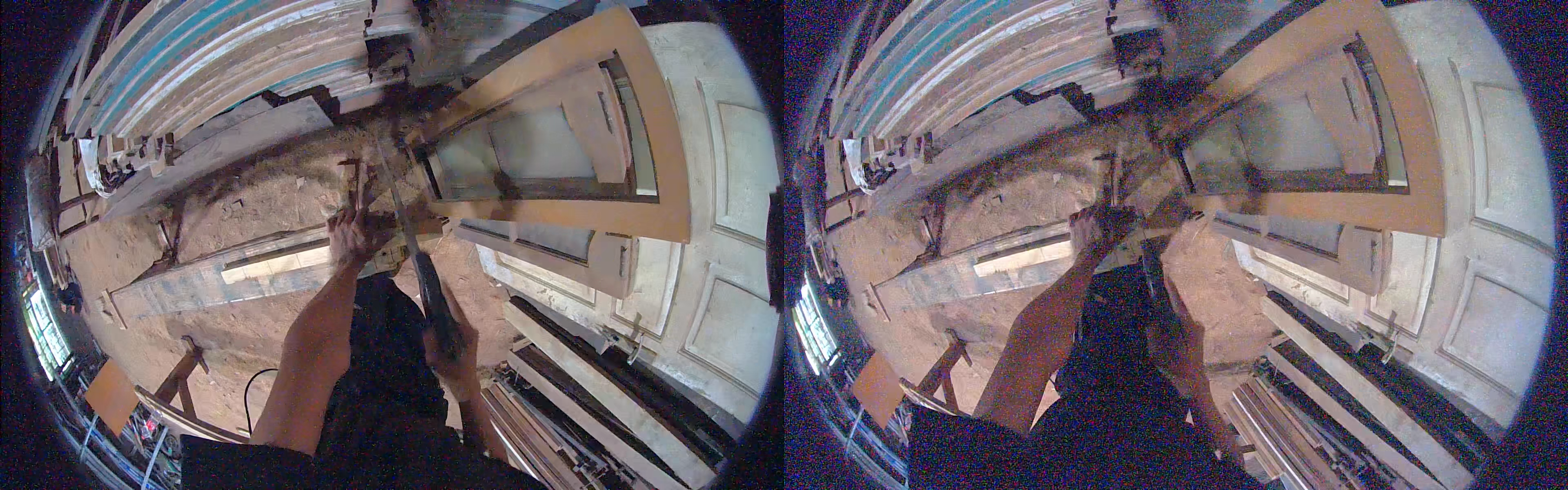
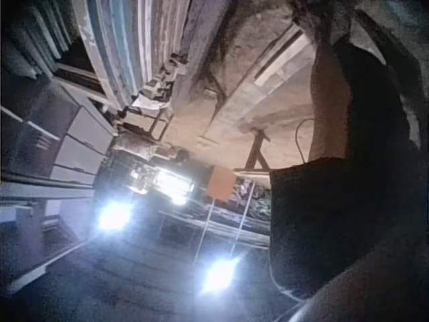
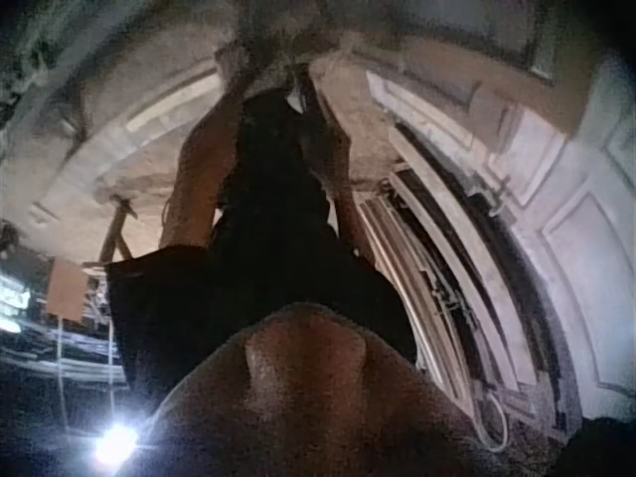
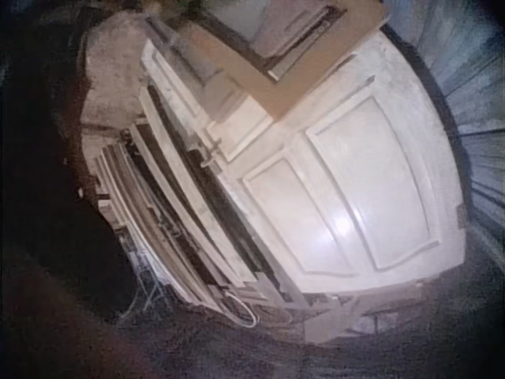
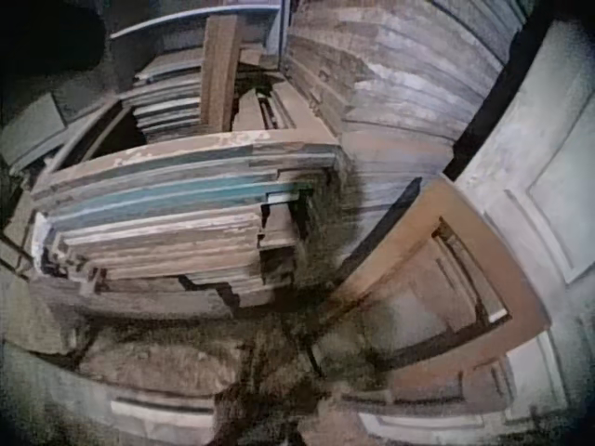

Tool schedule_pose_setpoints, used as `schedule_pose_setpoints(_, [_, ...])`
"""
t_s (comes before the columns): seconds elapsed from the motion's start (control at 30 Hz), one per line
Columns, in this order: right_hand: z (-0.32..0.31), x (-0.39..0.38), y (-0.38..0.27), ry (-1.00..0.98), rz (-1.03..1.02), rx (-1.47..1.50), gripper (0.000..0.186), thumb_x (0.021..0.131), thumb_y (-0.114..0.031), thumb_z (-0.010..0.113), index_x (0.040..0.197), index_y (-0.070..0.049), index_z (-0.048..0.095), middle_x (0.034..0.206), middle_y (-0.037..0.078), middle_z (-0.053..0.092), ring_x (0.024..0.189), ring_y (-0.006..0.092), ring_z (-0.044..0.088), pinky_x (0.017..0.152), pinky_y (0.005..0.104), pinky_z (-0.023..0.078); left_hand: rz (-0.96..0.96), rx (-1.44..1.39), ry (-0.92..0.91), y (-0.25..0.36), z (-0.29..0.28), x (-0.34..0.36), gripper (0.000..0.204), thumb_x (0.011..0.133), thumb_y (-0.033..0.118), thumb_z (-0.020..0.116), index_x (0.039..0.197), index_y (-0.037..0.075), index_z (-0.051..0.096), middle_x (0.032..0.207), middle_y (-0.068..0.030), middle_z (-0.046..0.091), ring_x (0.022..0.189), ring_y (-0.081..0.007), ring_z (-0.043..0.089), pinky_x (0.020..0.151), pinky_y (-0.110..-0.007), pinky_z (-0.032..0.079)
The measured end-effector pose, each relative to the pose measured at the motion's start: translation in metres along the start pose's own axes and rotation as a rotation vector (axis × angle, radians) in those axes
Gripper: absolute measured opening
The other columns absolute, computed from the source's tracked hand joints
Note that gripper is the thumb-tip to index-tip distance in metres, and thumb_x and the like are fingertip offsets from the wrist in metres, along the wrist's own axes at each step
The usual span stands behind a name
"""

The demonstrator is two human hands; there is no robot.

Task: The person saws a piece of wood by hand using a hand saw while holding it against a stack of doors.

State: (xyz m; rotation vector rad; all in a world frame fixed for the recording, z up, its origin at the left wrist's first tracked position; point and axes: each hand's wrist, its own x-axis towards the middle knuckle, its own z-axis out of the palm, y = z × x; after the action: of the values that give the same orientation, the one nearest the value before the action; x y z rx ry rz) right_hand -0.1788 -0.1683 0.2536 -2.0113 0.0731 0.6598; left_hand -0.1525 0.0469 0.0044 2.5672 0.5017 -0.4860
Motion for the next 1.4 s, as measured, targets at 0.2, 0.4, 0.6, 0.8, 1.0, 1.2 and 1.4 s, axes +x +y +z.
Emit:
schedule_pose_setpoints(0.2, [-0.016, -0.057, -0.025, -0.005, 0.082, 0.041, 0.069, 0.085, -0.006, 0.062, 0.151, -0.004, 0.041, 0.097, 0.01, 0.069, 0.073, 0.0101, 0.058, 0.065, 0.0261, 0.049, 0.035, 0.108, 0.06, -0.022, 0.028, -0.007, 0.065, 0.074, 0.037, 0.074, 0.133, 0.018, 0.056, 0.126, -0.0111, 0.061, 0.126, -0.0305, 0.051, 0.105, -0.049, 0.034])
schedule_pose_setpoints(0.4, [0.027, 0.057, 0.006, 0.021, -0.144, 0.11, 0.067, 0.087, -0.004, 0.06, 0.151, -0.005, 0.041, 0.104, 0.011, 0.07, 0.083, 0.011, 0.06, 0.074, 0.0269, 0.05, -0.012, -0.056, 0.016, 0.002, 0.006, -0.002, 0.076, 0.072, 0.045, 0.075, 0.14, 0.019, 0.053, 0.128, -0.016, 0.059, 0.125, -0.0337, 0.052, 0.104, -0.051, 0.034])
schedule_pose_setpoints(0.6, [-0.033, -0.047, -0.045, -0.068, 0.111, 0.036, 0.064, 0.087, -0.004, 0.058, 0.149, 0.0, 0.042, 0.125, 0.018, 0.066, 0.109, 0.0176, 0.064, 0.091, 0.0303, 0.05, -0.027, -0.05, -0.013, -0.015, 0.017, -0.003, 0.075, 0.071, 0.047, 0.075, 0.136, 0.014, 0.056, 0.126, -0.0174, 0.061, 0.123, -0.0347, 0.053, 0.105, -0.051, 0.033])
schedule_pose_setpoints(0.8, [0.035, 0.041, 0.007, 0.034, -0.146, 0.247, 0.068, 0.084, 0.006, 0.054, 0.15, 0.001, 0.039, 0.129, 0.017, 0.063, 0.108, 0.0162, 0.063, 0.089, 0.0261, 0.049, -0.008, 0.012, 0.121, -0.001, 0.017, 0.0, 0.06, 0.074, 0.055, 0.074, 0.114, 0.011, 0.067, 0.106, -0.0136, 0.069, 0.108, -0.0332, 0.062, 0.097, -0.047, 0.041])
schedule_pose_setpoints(1.0, [-0.002, -0.002, -0.014, -0.031, -0.047, 0.18, 0.065, 0.088, 0.003, 0.056, 0.151, -0.001, 0.039, 0.128, 0.018, 0.065, 0.103, 0.0149, 0.063, 0.09, 0.027, 0.048, -0.058, -0.081, -0.051, -0.021, 0.028, 0.001, 0.069, 0.075, 0.048, 0.073, 0.131, 0.012, 0.058, 0.13, -0.0158, 0.06, 0.129, -0.0324, 0.048, 0.111, -0.05, 0.028])
schedule_pose_setpoints(1.2, [-0.003, -0.03, -0.011, 0.01, -0.035, 0.203, 0.068, 0.085, 0.002, 0.057, 0.151, -0.002, 0.04, 0.133, 0.019, 0.063, 0.114, 0.0173, 0.063, 0.095, 0.0297, 0.048, -0.056, -0.021, -0.097, -0.013, 0.035, 0.012, 0.067, 0.075, 0.046, 0.073, 0.132, 0.013, 0.058, 0.13, -0.0164, 0.059, 0.129, -0.0336, 0.049, 0.112, -0.051, 0.028])
schedule_pose_setpoints(1.4, [0.015, 0.025, 0.003, 0.02, -0.158, 0.178, 0.067, 0.084, 0.003, 0.056, 0.149, 0.002, 0.041, 0.129, 0.02, 0.064, 0.113, 0.0174, 0.062, 0.096, 0.0298, 0.048, -0.053, -0.013, -0.12, -0.034, 0.056, 0.012, 0.067, 0.075, 0.046, 0.072, 0.131, 0.011, 0.059, 0.128, -0.017, 0.061, 0.124, -0.0365, 0.052, 0.108, -0.052, 0.032])
